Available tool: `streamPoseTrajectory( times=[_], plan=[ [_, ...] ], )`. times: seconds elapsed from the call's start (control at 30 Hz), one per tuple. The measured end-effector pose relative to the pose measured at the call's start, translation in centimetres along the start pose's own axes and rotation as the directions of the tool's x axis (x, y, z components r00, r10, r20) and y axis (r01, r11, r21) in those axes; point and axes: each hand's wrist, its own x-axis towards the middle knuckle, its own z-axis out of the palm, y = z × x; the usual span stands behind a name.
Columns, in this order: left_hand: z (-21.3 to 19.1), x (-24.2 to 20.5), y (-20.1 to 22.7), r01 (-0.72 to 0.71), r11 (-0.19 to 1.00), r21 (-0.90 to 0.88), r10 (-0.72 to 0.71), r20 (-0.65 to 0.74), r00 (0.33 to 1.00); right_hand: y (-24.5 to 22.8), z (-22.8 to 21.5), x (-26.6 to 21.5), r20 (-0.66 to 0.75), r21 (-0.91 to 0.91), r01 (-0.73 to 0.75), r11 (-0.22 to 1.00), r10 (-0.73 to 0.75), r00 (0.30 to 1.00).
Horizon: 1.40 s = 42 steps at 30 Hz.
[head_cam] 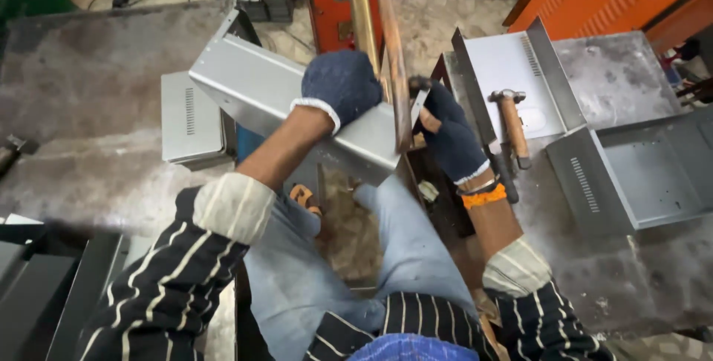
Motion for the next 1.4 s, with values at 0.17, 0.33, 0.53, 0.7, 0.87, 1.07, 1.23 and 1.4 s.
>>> streamPoseTrajectory(
  times=[0.17,0.33,0.53,0.7,0.87,1.07,1.23,1.4],
  plan=[
    [-0.3,-0.8,0.3,0.010,1.000,-0.019,-0.009,0.048,0.999,0.7,-0.4,-1.1,0.019,0.033,0.038,0.999,-0.039,0.999],
    [-0.2,-1.6,0.2,-0.007,0.999,-0.031,0.008,0.022,1.000,2.2,0.0,-1.4,0.002,0.068,0.058,0.996,-0.058,0.998],
    [-1.7,-2.8,0.8,-0.012,0.999,-0.033,0.014,0.078,0.997,1.3,0.7,-2.7,-0.012,0.015,0.027,1.000,-0.026,1.000],
    [-1.3,-3.5,0.7,0.011,0.999,-0.030,-0.007,0.127,0.992,1.4,1.8,-3.3,-0.002,-0.019,0.048,0.999,-0.048,0.999],
    [-2.5,-5.7,2.0,-0.020,0.998,-0.063,0.020,0.009,1.000,1.2,-1.3,-2.7,-0.044,-0.073,0.046,0.996,-0.049,0.998],
    [-1.7,-12.3,4.4,-0.046,0.998,-0.048,0.039,-0.148,0.988,11.6,-22.6,-0.6,-0.424,-0.894,-0.441,0.077,-0.464,0.778],
    [-1.5,-15.0,6.3,0.090,0.996,0.001,-0.090,-0.066,0.994,13.8,-28.3,-2.1,-0.645,-0.728,-0.678,-0.096,-0.239,0.726],
    [0.0,-16.5,6.5,0.035,0.999,-0.034,-0.042,-0.228,0.973,17.0,-35.1,-1.8,-0.645,-0.764,-0.640,0.085,-0.078,0.760]
  ],
)
